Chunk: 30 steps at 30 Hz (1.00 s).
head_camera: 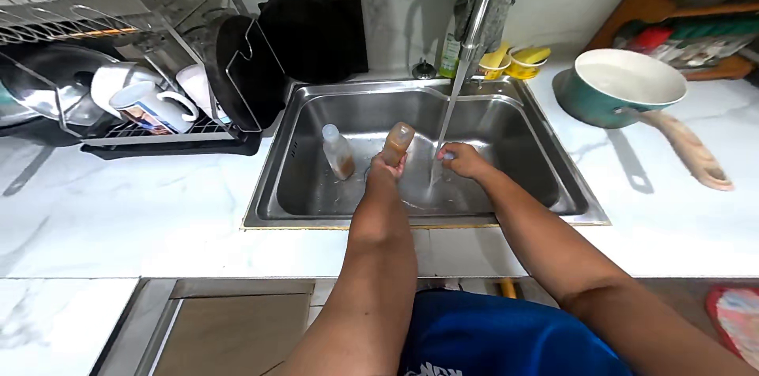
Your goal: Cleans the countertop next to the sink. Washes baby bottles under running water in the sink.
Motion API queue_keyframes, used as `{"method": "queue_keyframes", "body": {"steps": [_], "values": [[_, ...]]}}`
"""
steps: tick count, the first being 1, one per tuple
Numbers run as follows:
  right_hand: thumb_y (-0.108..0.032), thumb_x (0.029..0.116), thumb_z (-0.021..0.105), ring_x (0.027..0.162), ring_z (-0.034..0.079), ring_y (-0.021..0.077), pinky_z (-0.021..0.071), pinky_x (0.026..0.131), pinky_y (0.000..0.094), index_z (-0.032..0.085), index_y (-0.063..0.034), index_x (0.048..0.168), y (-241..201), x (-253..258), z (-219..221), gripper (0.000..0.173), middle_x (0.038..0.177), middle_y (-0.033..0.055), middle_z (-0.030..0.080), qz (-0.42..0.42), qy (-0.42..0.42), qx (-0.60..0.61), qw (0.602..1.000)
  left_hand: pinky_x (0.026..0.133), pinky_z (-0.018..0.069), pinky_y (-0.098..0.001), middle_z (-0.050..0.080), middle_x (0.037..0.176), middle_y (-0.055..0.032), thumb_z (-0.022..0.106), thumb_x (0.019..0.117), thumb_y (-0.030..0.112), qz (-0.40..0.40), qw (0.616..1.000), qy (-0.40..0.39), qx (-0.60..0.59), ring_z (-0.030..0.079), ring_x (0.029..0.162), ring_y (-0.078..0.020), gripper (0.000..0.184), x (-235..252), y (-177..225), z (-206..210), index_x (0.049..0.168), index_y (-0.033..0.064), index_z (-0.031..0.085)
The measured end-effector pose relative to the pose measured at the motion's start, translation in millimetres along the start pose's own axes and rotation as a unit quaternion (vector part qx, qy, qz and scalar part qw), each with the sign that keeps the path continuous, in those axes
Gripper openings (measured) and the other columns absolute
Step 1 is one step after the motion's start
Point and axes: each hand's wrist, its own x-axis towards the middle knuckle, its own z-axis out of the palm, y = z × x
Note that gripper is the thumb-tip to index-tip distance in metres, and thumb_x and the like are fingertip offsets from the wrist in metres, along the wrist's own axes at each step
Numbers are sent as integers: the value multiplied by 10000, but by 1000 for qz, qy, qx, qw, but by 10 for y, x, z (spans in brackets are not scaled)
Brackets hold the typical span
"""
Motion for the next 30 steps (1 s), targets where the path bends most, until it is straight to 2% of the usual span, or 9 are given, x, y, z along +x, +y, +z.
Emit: {"method": "queue_keyframes", "body": {"steps": [4,8,12,14,18,22,24,26,30], "values": [[-83,981,673,1081,663,365,530,937,570,704,-24,1171,12,47,0,201,1205,221,675,-3,-2,-2,1000,733,582,-363,597,1215,-189,404,1086,418,-15,999,11,-35,656,940,-270,454,-113,-15,91,1404,99,461],[-136,1031,591,1259,612,347,451,1093,574,734,-85,1234,50,90,-4,254,1325,188,663,-19,23,25,999,706,586,-346,621,1181,-189,391,1087,411,-33,999,5,-21,671,911,-258,448,-196,-156,205,1391,90,465],[-128,1036,549,938,685,288,551,851,508,702,-113,1282,-12,31,-81,290,1148,163,714,11,22,89,996,854,593,-426,546,1355,-208,374,1093,387,-33,993,15,-108,636,1121,-315,467,-166,-274,178,1451,89,400],[-101,1034,546,867,685,252,564,802,460,674,-123,1337,-31,-18,-97,330,1136,154,714,-46,0,98,994,836,593,-405,572,1322,-189,372,1091,392,-20,994,-4,-112,645,1104,-297,451,-192,-261,207,1422,92,427],[-31,1000,569,1033,698,274,556,929,482,639,-118,1392,-87,-119,-74,408,1340,155,663,-145,-18,78,986,882,577,-427,566,1308,-170,431,1088,358,57,992,-44,-103,623,1117,-299,415,-350,-105,272,1414,100,442],[-89,998,601,1192,658,329,504,1038,554,650,-141,1390,54,-81,-36,398,1353,173,657,-109,1,43,993,887,574,-442,522,1404,-194,348,1105,405,42,996,10,-77,611,1179,-319,482,-247,-110,128,1488,114,369],[-90,997,598,1191,657,329,506,1028,554,657,-146,1381,23,-74,-50,392,1353,169,658,-101,8,51,994,815,586,-398,562,1313,-185,370,1094,398,34,998,7,-47,634,1096,-296,446,-278,-120,219,1428,106,418],[-89,1004,582,1203,653,315,507,1034,532,650,-130,1384,-12,-159,-53,388,1378,162,645,-83,10,57,995,859,573,-425,538,1379,-200,364,1099,384,37,999,17,-2,618,1149,-313,468,-230,-160,159,1468,97,400],[-172,1011,620,1180,653,394,479,1029,618,711,-65,1259,-124,-225,-134,285,1237,219,697,-11,108,48,993,895,560,-483,526,1416,-221,433,1087,335,59,966,24,249,605,1170,-345,468,-361,-193,225,1474,71,431]]}}
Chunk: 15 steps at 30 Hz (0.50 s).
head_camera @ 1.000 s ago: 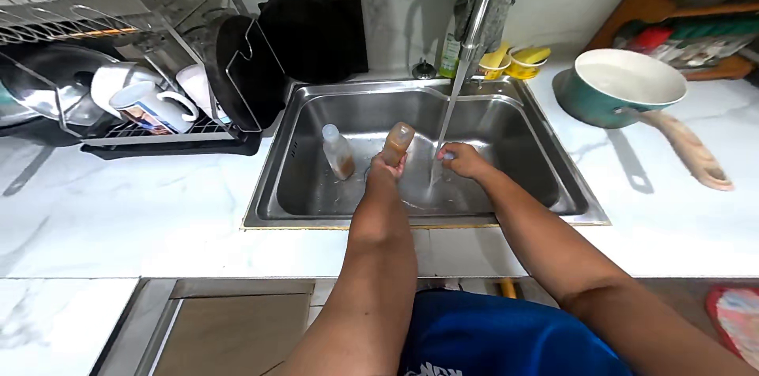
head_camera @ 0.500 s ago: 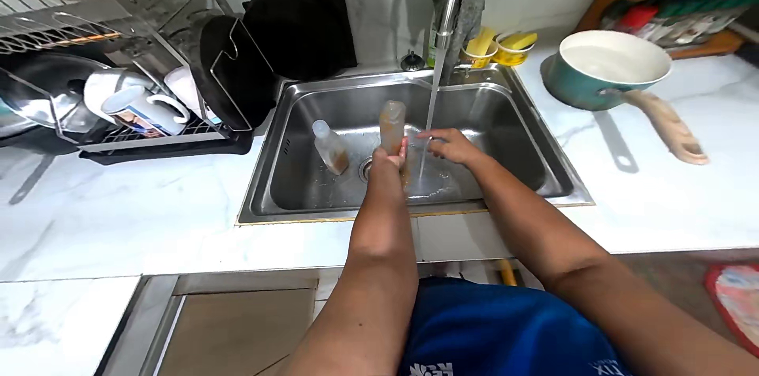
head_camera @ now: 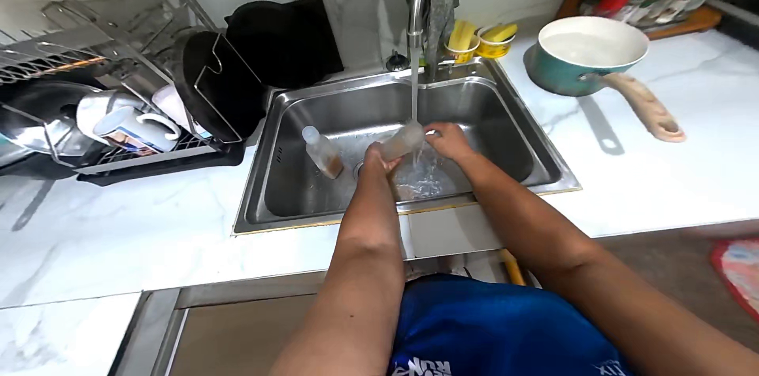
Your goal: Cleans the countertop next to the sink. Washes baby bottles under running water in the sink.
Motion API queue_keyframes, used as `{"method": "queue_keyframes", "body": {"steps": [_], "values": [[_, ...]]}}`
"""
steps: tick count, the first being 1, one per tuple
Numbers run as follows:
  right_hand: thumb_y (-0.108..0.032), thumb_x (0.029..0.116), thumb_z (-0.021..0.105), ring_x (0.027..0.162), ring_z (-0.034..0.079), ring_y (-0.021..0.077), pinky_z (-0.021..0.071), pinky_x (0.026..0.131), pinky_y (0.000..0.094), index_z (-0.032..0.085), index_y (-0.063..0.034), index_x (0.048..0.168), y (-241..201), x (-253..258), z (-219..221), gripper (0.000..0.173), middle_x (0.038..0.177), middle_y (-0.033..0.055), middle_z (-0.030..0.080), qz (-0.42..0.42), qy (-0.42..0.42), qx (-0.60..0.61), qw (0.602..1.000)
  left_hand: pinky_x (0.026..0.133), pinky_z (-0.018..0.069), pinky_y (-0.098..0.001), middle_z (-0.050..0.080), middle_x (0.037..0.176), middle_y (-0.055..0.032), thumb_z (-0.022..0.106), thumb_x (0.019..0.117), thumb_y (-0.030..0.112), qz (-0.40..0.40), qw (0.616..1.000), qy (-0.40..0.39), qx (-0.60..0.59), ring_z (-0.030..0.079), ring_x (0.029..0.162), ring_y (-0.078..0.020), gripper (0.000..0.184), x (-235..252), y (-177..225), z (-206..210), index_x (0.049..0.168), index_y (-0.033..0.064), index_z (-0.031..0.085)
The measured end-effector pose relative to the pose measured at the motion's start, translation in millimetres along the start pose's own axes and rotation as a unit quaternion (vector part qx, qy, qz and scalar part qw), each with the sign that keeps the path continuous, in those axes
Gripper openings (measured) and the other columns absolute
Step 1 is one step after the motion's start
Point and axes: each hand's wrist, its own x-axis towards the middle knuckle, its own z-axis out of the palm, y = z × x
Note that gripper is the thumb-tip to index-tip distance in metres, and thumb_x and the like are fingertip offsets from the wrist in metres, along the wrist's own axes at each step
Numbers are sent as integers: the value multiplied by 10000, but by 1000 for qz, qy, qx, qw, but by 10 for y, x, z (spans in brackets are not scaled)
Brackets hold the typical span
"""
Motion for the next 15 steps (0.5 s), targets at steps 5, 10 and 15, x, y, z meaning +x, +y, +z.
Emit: {"method": "queue_keyframes", "body": {"steps": [5,10,15], "values": [[-216,1025,600,1161,653,428,490,991,650,730,-60,1185,-67,-53,-247,259,1195,240,699,93,80,-61,991,834,554,-540,523,1387,-279,546,1063,370,146,959,-4,244,612,1096,-393,661,47,-148,186,1585,121,226],[-92,993,611,1205,629,364,490,1047,563,763,-69,1150,32,-1,-168,220,1270,200,667,-8,64,-51,997,1052,493,-577,593,1352,-295,755,922,123,328,810,-110,473,608,1243,-422,738,-44,-312,454,1528,8,351],[-54,969,642,1155,642,364,497,1020,548,710,6,1140,19,0,-102,193,1214,230,672,-80,38,7,996,1012,510,-543,688,1178,-238,705,949,119,385,748,-104,531,664,1124,-369,312,-307,-347,499,1214,-36,653]]}}
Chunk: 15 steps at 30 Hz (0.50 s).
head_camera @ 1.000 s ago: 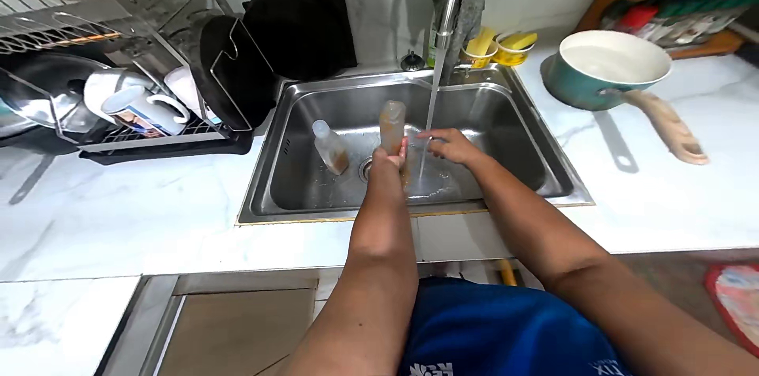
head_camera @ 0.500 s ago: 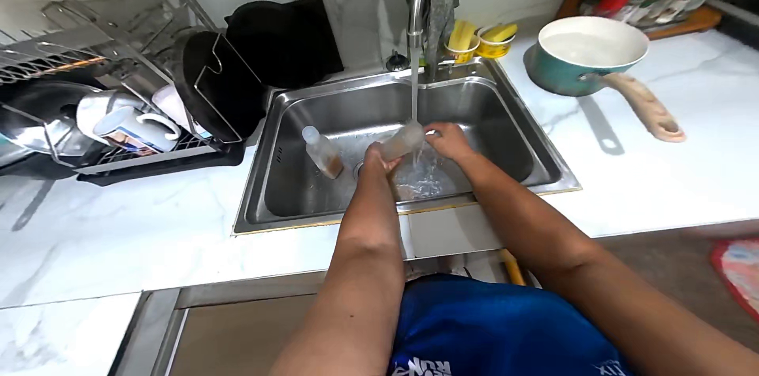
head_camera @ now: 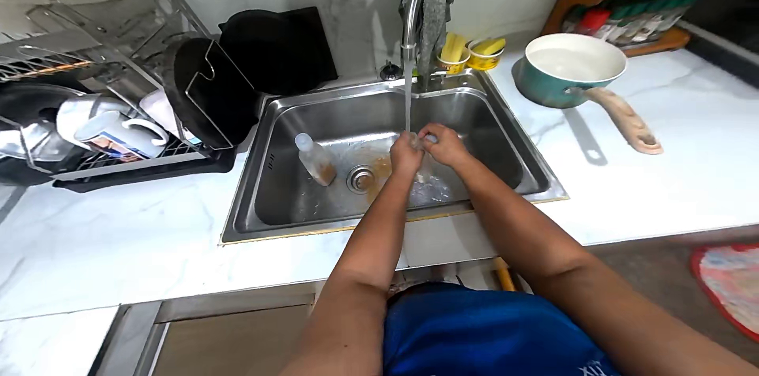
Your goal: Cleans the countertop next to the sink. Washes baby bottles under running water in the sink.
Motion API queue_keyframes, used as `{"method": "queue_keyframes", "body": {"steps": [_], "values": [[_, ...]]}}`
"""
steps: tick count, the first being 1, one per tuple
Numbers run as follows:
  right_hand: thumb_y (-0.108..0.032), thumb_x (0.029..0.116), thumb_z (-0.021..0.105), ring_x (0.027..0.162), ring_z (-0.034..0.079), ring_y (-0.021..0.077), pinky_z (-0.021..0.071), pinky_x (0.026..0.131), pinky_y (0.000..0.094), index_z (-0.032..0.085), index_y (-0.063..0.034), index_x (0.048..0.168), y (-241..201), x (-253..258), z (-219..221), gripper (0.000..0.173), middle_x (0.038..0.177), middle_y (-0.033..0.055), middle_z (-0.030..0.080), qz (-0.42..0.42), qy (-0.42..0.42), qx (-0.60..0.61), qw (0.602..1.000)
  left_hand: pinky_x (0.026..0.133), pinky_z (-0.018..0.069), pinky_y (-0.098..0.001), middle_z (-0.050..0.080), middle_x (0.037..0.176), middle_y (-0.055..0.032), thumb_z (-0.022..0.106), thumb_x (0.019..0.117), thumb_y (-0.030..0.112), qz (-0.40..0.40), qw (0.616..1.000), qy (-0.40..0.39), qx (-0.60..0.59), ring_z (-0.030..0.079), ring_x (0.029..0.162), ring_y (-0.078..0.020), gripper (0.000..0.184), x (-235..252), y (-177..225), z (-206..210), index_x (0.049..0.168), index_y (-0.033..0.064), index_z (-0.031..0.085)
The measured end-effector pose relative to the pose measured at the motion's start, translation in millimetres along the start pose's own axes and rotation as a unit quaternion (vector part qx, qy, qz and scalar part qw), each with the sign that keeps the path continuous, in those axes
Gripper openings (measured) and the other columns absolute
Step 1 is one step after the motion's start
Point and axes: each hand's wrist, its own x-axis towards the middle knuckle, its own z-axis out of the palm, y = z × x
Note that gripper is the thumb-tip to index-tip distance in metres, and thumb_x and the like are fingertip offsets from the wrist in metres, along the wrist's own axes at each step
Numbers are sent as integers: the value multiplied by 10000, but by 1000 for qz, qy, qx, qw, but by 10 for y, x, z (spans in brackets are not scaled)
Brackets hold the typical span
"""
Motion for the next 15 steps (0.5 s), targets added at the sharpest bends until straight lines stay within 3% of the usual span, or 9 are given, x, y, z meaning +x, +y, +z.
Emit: {"method": "queue_keyframes", "body": {"steps": [3,7,11,15], "values": [[-30,946,661,1122,651,361,505,1007,550,671,19,1214,-25,19,56,272,1190,234,673,5,-24,12,1000,1043,502,-552,688,1214,-221,680,959,101,15,999,-16,37,653,1173,-366,288,-70,-31,-101,1227,-5,671],[-31,939,660,1156,638,354,495,1027,539,647,14,1291,-21,40,178,355,1221,234,665,-1,-34,17,999,1067,497,-544,658,1304,-207,681,928,22,25,998,-38,41,630,1231,-367,543,-74,-129,-113,1451,52,537],[-119,933,735,1234,595,369,462,1079,543,650,1,1317,-16,134,212,411,1318,247,613,8,-78,14,997,1037,515,-556,655,1275,-246,743,904,35,-1,999,-44,13,651,1191,-388,600,-50,-148,-181,1435,11,466],[-195,919,777,1225,597,386,463,1062,578,685,5,1257,45,262,280,403,1312,243,615,9,-104,-19,994,1002,522,-577,652,1228,-294,763,891,17,-16,997,-66,-33,663,1145,-427,709,-59,-164,-264,1476,11,362]]}}
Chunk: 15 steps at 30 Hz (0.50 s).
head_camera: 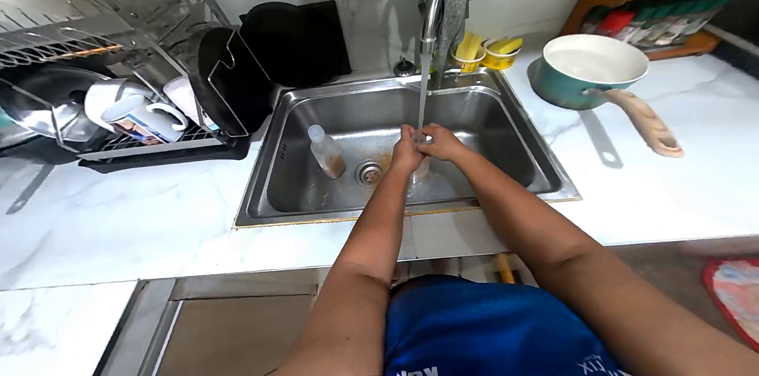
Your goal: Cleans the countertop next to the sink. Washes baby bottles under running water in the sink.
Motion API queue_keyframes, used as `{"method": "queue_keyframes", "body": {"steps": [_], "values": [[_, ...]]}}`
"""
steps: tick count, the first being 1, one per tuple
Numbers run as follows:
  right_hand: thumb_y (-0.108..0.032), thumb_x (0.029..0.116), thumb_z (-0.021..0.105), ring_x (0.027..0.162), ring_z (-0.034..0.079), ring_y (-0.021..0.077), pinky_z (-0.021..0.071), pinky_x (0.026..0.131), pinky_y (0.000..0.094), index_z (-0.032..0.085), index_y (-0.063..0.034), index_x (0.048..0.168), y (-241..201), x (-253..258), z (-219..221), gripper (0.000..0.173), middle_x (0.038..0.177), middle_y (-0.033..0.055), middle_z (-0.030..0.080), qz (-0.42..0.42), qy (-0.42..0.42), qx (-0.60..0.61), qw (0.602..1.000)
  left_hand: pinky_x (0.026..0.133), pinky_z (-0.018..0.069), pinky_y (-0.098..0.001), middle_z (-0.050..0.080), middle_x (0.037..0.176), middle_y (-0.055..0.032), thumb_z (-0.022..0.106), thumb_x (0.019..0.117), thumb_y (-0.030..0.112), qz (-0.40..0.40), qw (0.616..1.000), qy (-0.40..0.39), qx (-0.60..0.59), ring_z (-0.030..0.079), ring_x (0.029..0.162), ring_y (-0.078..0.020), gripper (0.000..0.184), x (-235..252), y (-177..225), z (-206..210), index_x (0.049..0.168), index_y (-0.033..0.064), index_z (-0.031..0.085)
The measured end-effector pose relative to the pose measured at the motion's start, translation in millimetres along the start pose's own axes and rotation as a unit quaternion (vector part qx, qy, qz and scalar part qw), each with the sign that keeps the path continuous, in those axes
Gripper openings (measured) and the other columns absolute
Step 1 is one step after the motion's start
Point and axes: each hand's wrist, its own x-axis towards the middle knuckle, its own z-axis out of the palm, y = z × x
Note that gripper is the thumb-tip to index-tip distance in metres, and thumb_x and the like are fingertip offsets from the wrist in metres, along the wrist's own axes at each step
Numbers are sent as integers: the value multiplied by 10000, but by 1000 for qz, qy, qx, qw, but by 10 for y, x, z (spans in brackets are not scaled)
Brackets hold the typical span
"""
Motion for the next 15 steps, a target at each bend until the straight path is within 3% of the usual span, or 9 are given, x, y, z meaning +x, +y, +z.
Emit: {"method": "queue_keyframes", "body": {"steps": [4,7,11,15], "values": [[-235,907,798,1136,637,397,498,1006,597,715,17,1166,-329,-55,-204,371,1214,243,659,5,22,-28,999,945,568,-460,661,1276,-232,694,889,-81,66,982,25,-174,679,1115,-310,714,-4,-74,-96,1507,-8,343],[-336,916,791,1105,657,409,502,977,626,717,21,1143,-821,-222,-460,430,1150,247,689,35,67,-74,994,933,549,-405,609,1376,-203,598,890,-123,88,949,90,-288,630,1183,-254,655,-46,-27,-164,1494,-5,375],[-386,919,776,1070,668,446,509,932,662,721,14,1115,-778,-184,-230,449,1099,263,702,114,42,-111,986,943,543,-441,630,1306,-236,572,966,-40,-28,961,148,-233,649,1126,-299,455,-92,-113,-219,1415,-34,497],[-393,886,805,1071,666,455,503,925,678,728,7,1118,-1236,-194,-594,468,1095,268,703,107,82,-138,981,877,526,-395,650,1168,-214,524,1050,73,-89,921,177,-336,624,983,-241,303,-34,-124,-304,1321,-51,580]]}}
